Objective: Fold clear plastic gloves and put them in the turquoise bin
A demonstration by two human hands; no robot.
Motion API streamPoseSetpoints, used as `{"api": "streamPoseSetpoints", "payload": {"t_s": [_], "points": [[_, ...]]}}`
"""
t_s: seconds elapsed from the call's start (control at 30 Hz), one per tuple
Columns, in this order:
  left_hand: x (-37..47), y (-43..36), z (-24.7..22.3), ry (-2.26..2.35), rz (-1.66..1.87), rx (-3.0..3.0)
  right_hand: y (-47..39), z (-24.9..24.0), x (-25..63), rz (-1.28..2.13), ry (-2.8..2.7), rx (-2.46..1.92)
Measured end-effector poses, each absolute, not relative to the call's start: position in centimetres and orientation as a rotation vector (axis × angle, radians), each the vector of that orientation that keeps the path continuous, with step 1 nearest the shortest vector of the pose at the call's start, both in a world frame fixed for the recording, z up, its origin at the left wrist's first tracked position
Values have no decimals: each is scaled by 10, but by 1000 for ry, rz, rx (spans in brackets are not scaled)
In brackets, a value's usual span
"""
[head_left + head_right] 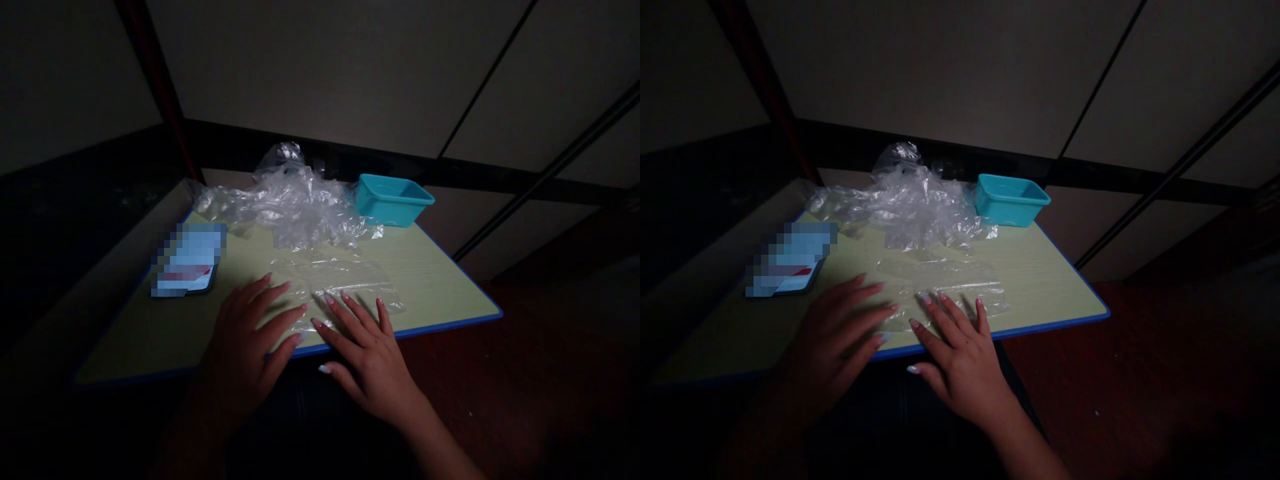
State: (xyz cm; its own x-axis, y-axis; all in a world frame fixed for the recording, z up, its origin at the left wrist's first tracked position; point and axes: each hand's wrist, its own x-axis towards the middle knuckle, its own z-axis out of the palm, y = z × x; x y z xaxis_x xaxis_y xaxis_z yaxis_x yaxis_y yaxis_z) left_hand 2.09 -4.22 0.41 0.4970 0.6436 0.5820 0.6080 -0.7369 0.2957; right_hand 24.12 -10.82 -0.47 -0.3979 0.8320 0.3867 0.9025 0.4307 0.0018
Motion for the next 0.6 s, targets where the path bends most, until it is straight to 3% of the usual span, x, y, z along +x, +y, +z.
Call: {"api": "streamPoseSetpoints", "payload": {"t_s": [0.27,0.6], "points": [[31,-48,-3,1123,815,2803,-108,-5,242,-287,-2349,-1482],[-2,-45,-12,1346,830,2764,-109,-5,241,-257,-2327,-1491]]}}
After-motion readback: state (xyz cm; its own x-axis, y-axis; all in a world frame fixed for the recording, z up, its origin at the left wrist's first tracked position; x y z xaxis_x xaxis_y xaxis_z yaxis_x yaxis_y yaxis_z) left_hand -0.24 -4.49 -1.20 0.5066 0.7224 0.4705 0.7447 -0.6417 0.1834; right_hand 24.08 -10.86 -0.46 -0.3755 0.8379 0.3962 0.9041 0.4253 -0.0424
